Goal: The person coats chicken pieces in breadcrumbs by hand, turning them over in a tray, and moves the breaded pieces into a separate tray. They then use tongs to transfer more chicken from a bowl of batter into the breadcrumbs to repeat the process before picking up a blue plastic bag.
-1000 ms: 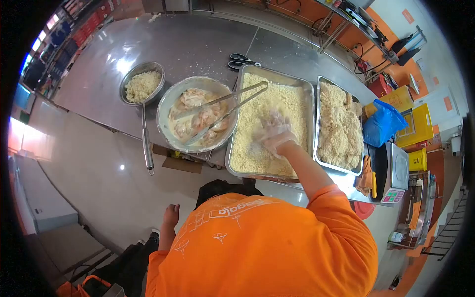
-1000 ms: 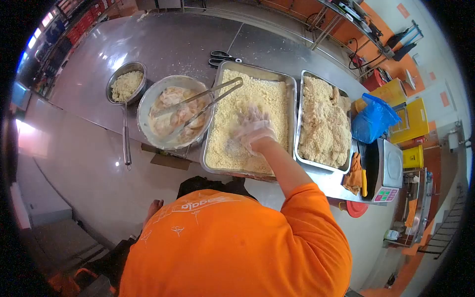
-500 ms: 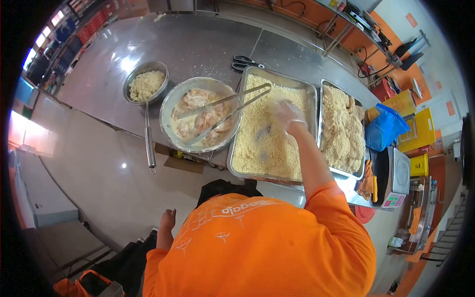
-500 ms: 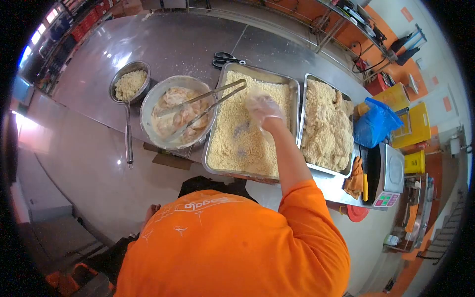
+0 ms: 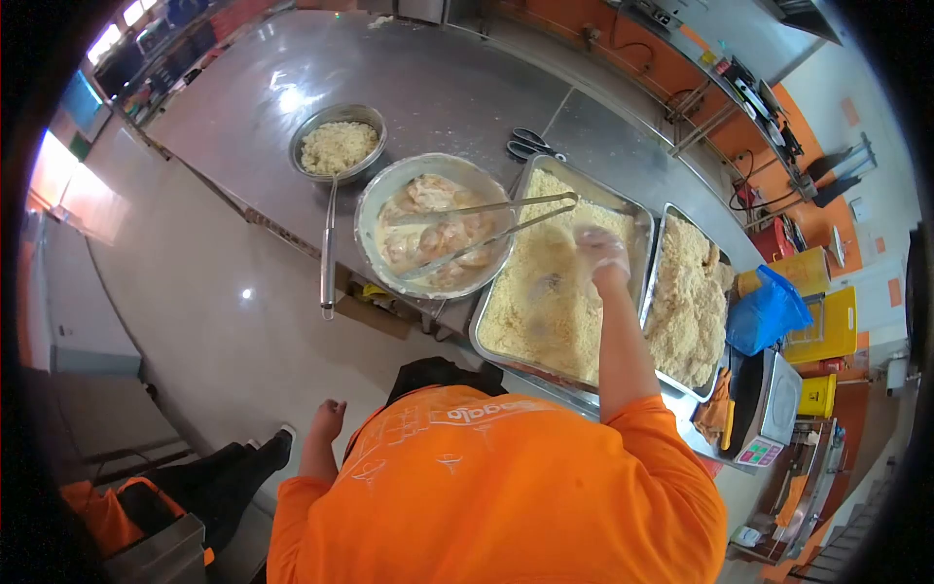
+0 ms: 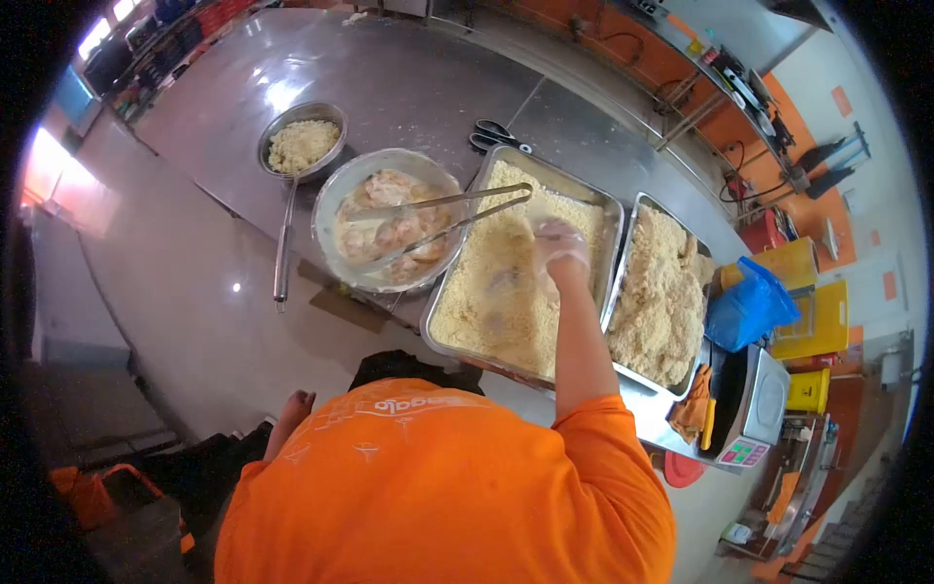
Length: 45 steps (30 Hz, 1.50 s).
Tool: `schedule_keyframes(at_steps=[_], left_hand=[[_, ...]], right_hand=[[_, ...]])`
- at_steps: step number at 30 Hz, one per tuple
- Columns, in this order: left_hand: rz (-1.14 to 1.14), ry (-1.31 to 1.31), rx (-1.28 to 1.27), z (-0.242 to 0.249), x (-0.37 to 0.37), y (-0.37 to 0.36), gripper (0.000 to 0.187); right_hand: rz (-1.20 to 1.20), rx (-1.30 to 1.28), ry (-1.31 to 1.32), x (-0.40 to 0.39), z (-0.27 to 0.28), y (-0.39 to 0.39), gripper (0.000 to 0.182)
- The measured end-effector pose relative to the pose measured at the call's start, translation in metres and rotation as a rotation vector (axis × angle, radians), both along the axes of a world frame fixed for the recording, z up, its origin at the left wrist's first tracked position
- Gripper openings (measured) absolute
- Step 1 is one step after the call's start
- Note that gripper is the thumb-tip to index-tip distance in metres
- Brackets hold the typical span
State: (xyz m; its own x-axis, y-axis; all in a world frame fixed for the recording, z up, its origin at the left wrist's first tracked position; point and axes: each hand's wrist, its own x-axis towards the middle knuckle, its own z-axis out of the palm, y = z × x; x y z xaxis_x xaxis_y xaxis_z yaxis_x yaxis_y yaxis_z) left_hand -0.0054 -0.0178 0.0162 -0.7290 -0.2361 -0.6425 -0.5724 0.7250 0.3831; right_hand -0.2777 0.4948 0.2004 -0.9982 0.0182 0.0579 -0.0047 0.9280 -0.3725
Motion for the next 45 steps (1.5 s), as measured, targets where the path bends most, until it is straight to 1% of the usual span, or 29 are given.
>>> schedule_keyframes(at_steps=[1,3,4,7,8,9,10,12,15,16,19,20,21,22,23,25,26,27,29,30,32,34,35,38,39,40,41,44,45], left_hand=[[0.008,-0.021,-0.008,-0.008,0.007,-0.006,0.041],[-0.021,-0.115,-0.074,0.000,0.013,-0.010,0.042],[-0.023,-0.107,-0.069,-0.003,0.017,-0.013,0.042],[-0.030,-0.122,-0.067,-0.006,0.018,-0.022,0.040],[-0.039,-0.150,-0.069,-0.004,0.013,-0.022,0.040],[-0.045,-0.175,-0.070,0.003,0.005,-0.017,0.039],[-0.056,-0.129,-0.054,0.012,-0.002,-0.010,0.039],[-0.078,-0.046,-0.025,0.056,-0.022,0.012,0.039],[-0.170,0.090,-0.005,0.009,-0.040,0.001,0.038],[-0.179,0.123,0.002,0.007,-0.043,-0.001,0.038],[-0.172,0.204,0.029,0.012,-0.050,0.011,0.038],[-0.160,0.214,0.035,0.017,-0.050,0.014,0.038],[-0.149,0.226,0.043,0.020,-0.049,0.016,0.038],[-0.146,0.170,0.014,0.019,-0.046,0.016,0.038],[-0.144,0.118,-0.014,0.016,-0.040,0.014,0.039],[-0.150,0.066,-0.042,0.003,-0.025,0.004,0.039],[-0.156,0.066,-0.038,-0.010,-0.014,-0.006,0.040],[-0.160,0.064,-0.035,-0.024,-0.004,-0.016,0.040],[-0.195,0.004,-0.073,-0.052,0.015,-0.035,0.040],[-0.212,-0.025,-0.093,-0.054,0.018,-0.039,0.041],[-0.167,0.025,-0.091,-0.057,0.020,-0.042,0.040],[-0.137,0.054,-0.066,-0.056,0.020,-0.044,0.039],[-0.133,0.059,-0.042,-0.048,0.011,-0.040,0.038],[-0.139,0.072,-0.001,0.008,-0.024,-0.008,0.036],[-0.141,0.075,0.008,0.019,-0.032,0.001,0.036],[-0.153,0.100,0.020,0.018,-0.038,0.006,0.036],[-0.166,0.126,0.031,0.018,-0.043,0.010,0.035],[-0.199,0.129,-0.010,0.013,-0.046,0.012,0.035],[-0.204,0.122,-0.033,0.011,-0.048,0.013,0.035]], right_hand=[[-0.079,-0.512,-0.022,0.008,0.002,0.004,0.021],[-0.230,-1.545,-0.034,0.030,0.039,-0.012,0.016],[-0.345,-1.643,0.036,0.038,0.057,-0.018,0.019],[-0.208,-2.004,0.155,0.054,0.059,-0.015,0.028],[-0.160,-2.220,0.133,0.052,0.050,-0.006,0.035],[-0.165,-2.222,0.240,0.047,0.036,0.000,0.034],[-0.170,-2.220,0.344,0.041,0.019,0.005,0.033],[-0.116,-2.065,0.458,0.036,0.002,0.012,0.031],[0.046,-1.613,0.457,0.036,-0.013,0.029,0.025],[0.090,-1.462,0.445,0.037,-0.020,0.036,0.023],[0.068,-1.357,0.511,0.027,-0.035,0.054,0.010],[-0.109,-0.824,0.721,0.037,0.002,0.029,0.008],[-0.207,-0.478,0.518,0.049,0.035,0.018,0.010],[-0.265,-0.019,0.308,0.061,0.067,0.006,0.012],[-0.240,0.359,0.139,0.072,0.099,-0.005,0.014],[-0.024,0.992,-0.209,0.078,0.073,0.005,0.026],[0.041,0.417,-0.033,0.085,0.044,0.018,0.024],[0.189,-0.140,0.091,0.092,0.016,0.029,0.023],[0.325,0.759,-0.347,0.097,0.052,-0.006,0.020],[0.340,0.752,-0.290,0.102,0.048,-0.009,0.019],[0.377,0.739,-0.172,0.109,0.032,-0.012,0.018],[0.355,0.643,-0.231,0.103,0.017,-0.012,0.018],[0.343,0.595,-0.259,0.101,0.014,-0.012,0.018],[0.385,0.789,-0.384,0.102,0.030,-0.013,0.016],[0.332,0.719,-0.321,0.102,0.020,-0.009,0.016],[0.282,0.649,-0.259,0.102,0.002,-0.005,0.017],[0.231,0.576,-0.196,0.101,-0.003,-0.005,0.017],[0.222,0.472,-0.169,0.102,-0.009,0.000,0.020],[0.216,0.568,-0.189,0.100,-0.012,0.009,0.020]])
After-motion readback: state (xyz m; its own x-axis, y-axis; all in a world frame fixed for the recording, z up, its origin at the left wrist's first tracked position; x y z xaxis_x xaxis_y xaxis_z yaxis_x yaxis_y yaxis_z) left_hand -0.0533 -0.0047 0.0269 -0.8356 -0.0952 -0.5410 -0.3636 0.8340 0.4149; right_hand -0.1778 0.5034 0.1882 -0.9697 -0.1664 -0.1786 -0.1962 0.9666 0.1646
